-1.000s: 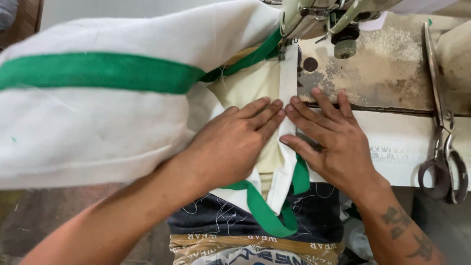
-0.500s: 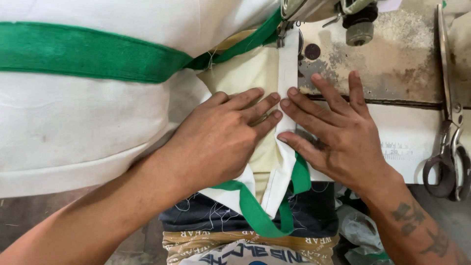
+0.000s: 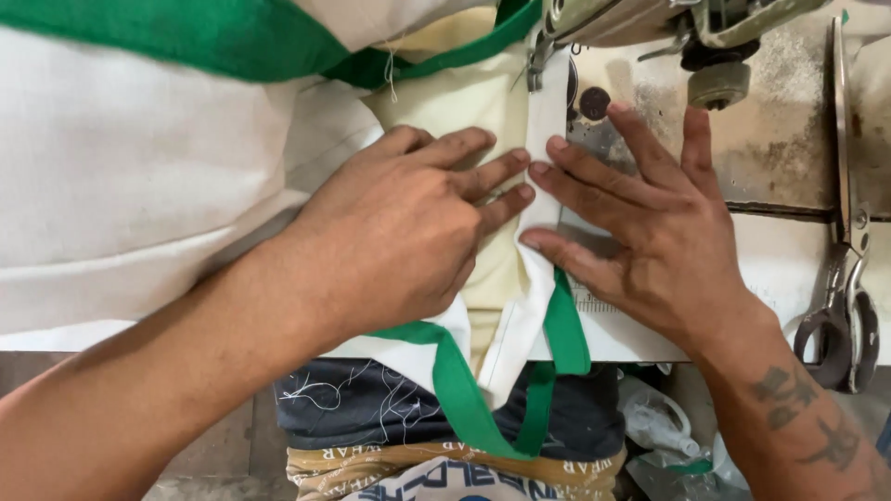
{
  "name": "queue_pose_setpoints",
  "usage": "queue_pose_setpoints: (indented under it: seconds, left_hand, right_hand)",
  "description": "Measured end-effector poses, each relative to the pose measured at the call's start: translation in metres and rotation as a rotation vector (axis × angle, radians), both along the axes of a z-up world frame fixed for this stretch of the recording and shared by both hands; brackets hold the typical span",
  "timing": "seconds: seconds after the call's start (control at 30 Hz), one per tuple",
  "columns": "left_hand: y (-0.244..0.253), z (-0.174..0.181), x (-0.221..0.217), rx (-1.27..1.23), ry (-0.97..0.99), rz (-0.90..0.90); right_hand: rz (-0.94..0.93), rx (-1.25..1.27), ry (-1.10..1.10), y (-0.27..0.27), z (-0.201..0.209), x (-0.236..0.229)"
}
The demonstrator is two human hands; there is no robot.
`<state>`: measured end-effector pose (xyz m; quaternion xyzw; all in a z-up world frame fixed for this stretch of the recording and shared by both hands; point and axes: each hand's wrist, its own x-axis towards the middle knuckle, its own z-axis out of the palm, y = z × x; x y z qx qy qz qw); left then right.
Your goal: The person is using an industrial sewing machine to attach green straps to a white canvas tote bag, aligning the fabric and feeding it under the needle.
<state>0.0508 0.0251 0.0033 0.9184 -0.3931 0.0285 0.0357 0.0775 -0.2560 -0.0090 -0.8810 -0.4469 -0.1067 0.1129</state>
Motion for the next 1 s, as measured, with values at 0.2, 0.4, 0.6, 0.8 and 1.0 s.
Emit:
queue_pose_setpoints:
  seconds: [0.2,0.4,0.6,0.8,1.0]
  left_hand:
    - [0.0,0.002,0.012,-0.007,0.059,0.009]
    - [0.003,-0.009,0.025,-0.005,-0.089,0.017]
    - [-0.004,-0.01,0.033,0.052,-0.04,-0.001]
    - [0.003,0.004,0.038,0.034,0.105,0.024]
    - [0.056,0.087,-0.026,0.04,0.135,-0.086]
  right_hand:
    - [-0.053,0.012,0.003,0.002,0.002,0.009]
    - [-0.075,0.044,-0.031,0.005,-0.001,0.02]
    - [-0.083,0.096,0.016,0.008,-0.007,0.027]
    - [-0.141,0.204,0.241,0.014,-0.001,0.022]
    - [-0.674,-0.083,0.466,-0.002,0.039,-0.113]
